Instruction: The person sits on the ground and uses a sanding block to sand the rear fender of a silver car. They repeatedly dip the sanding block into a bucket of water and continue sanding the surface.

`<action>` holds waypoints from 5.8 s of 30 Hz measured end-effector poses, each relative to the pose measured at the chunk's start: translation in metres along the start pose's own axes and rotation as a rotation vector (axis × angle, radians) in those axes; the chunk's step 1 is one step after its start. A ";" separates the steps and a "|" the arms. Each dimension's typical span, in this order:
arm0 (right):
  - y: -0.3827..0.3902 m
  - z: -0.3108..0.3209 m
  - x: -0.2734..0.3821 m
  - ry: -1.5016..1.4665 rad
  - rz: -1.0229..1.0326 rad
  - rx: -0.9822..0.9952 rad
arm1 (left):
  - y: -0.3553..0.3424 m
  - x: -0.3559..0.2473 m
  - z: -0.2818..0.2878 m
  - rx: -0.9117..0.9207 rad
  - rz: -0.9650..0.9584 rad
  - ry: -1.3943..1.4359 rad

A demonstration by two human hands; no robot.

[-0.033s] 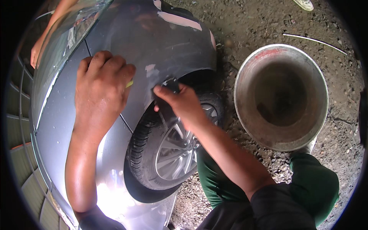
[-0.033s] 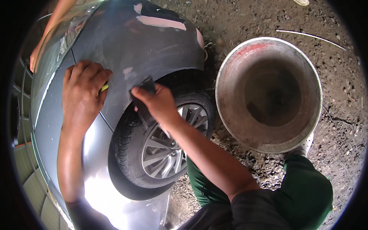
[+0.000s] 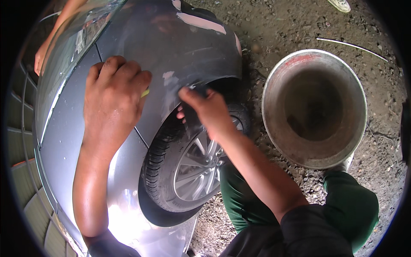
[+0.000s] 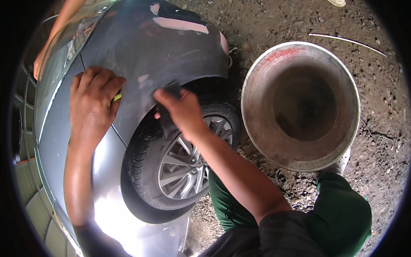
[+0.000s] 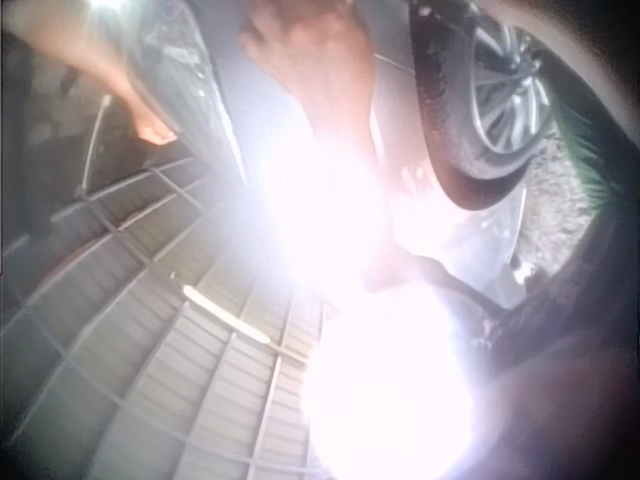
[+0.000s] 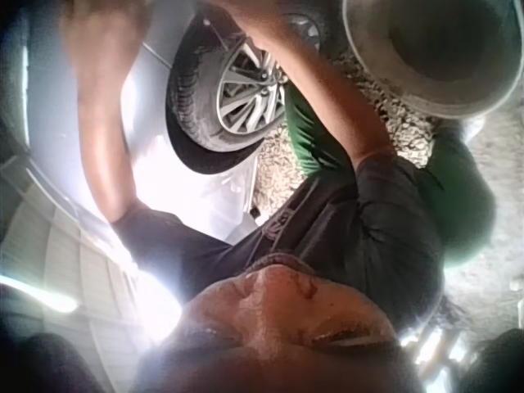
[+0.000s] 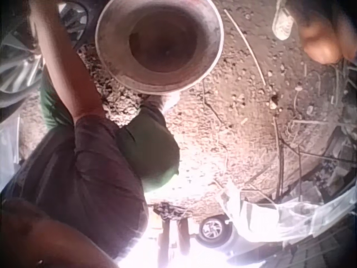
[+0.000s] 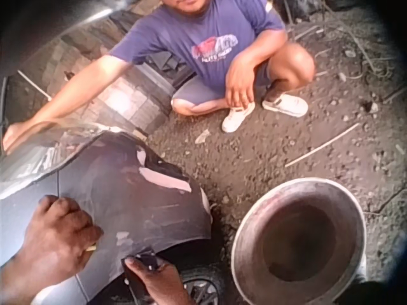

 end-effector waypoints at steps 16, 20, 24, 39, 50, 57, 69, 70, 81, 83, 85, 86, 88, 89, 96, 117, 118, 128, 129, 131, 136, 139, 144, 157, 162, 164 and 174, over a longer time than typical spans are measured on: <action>0.006 0.003 -0.007 0.053 0.081 -0.069 | 0.000 -0.001 -0.002 0.005 -0.001 -0.014; -0.011 0.015 -0.005 -0.014 0.111 -0.141 | -0.004 -0.001 -0.002 0.027 0.001 -0.004; -0.012 0.011 -0.005 -0.016 0.080 -0.103 | -0.001 -0.001 -0.001 0.011 0.002 -0.004; -0.025 0.015 0.009 0.087 0.176 -0.160 | -0.001 -0.002 -0.001 0.005 -0.005 -0.010; -0.014 0.005 0.004 0.165 0.237 -0.251 | -0.001 -0.002 -0.004 0.031 0.012 -0.008; -0.031 0.026 0.012 0.114 0.266 -0.262 | -0.004 -0.003 -0.002 0.013 0.004 -0.012; 0.002 0.007 -0.012 0.119 0.169 -0.133 | 0.001 -0.001 -0.003 0.028 0.001 -0.015; -0.011 0.019 -0.012 0.114 0.192 -0.139 | 0.000 -0.002 -0.003 0.027 0.000 -0.017; -0.037 0.042 0.002 0.146 0.230 -0.186 | -0.001 -0.003 -0.003 0.019 0.007 -0.026; -0.021 0.032 -0.010 0.134 0.190 -0.154 | -0.002 -0.003 -0.005 0.043 0.024 -0.024; 0.003 0.010 -0.016 0.161 0.186 -0.077 | -0.001 -0.003 -0.006 0.043 0.016 -0.025; 0.003 0.015 -0.012 0.152 0.220 -0.106 | -0.001 -0.003 -0.007 0.038 0.009 -0.024; -0.011 0.026 -0.001 0.141 0.278 -0.160 | 0.001 -0.002 -0.007 0.029 0.002 -0.033; -0.023 0.040 0.008 0.187 0.211 -0.257 | 0.000 -0.001 -0.002 0.022 0.001 -0.041; 0.029 0.026 -0.015 0.205 0.149 -0.088 | 0.005 0.003 -0.008 0.027 -0.034 -0.058; 0.101 -0.020 0.001 0.945 0.115 0.458 | -0.001 -0.002 -0.006 0.054 -0.010 -0.026; 0.103 -0.019 0.001 1.032 0.139 0.482 | 0.000 0.000 -0.008 0.048 -0.019 -0.018; -0.011 0.118 0.216 2.295 0.061 0.031 | 0.007 0.002 -0.011 -0.026 -0.042 -0.022; -0.042 0.166 0.218 2.479 0.080 0.057 | 0.003 -0.001 -0.011 -0.034 -0.047 -0.007; -0.070 0.260 0.208 2.660 0.152 -0.092 | -0.003 -0.001 -0.008 -0.066 -0.050 0.024; -0.062 0.352 0.165 2.383 0.701 -0.376 | 0.000 -0.001 -0.005 -0.050 -0.037 -0.017; -0.035 0.216 0.200 2.675 0.050 -0.131 | 0.007 -0.002 -0.001 -0.051 -0.030 -0.018; 0.034 0.065 0.209 1.923 0.308 -0.106 | 0.009 0.005 -0.012 -0.050 -0.048 -0.017; 0.034 -0.023 -0.055 -0.595 -0.202 0.006 | 0.000 0.000 -0.004 0.024 -0.016 -0.016; 0.008 -0.030 -0.050 -0.588 -0.088 -0.101 | -0.002 0.001 -0.005 0.015 -0.013 -0.015; 0.010 -0.034 -0.053 -0.549 -0.044 -0.140 | -0.001 0.001 -0.006 0.021 -0.007 -0.006; 0.058 -0.068 -0.077 -0.411 -0.166 -0.037 | -0.001 0.002 -0.006 0.027 -0.013 -0.011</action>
Point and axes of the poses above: each hand's wrist, its own y-axis away from the middle knuckle, its own z-axis out of the back of the hand, x = y × z, the point moved 2 cm from there along -y, towards the middle knuckle, and after that the axes turned 12 degrees about -x, right-handed, at the moved point
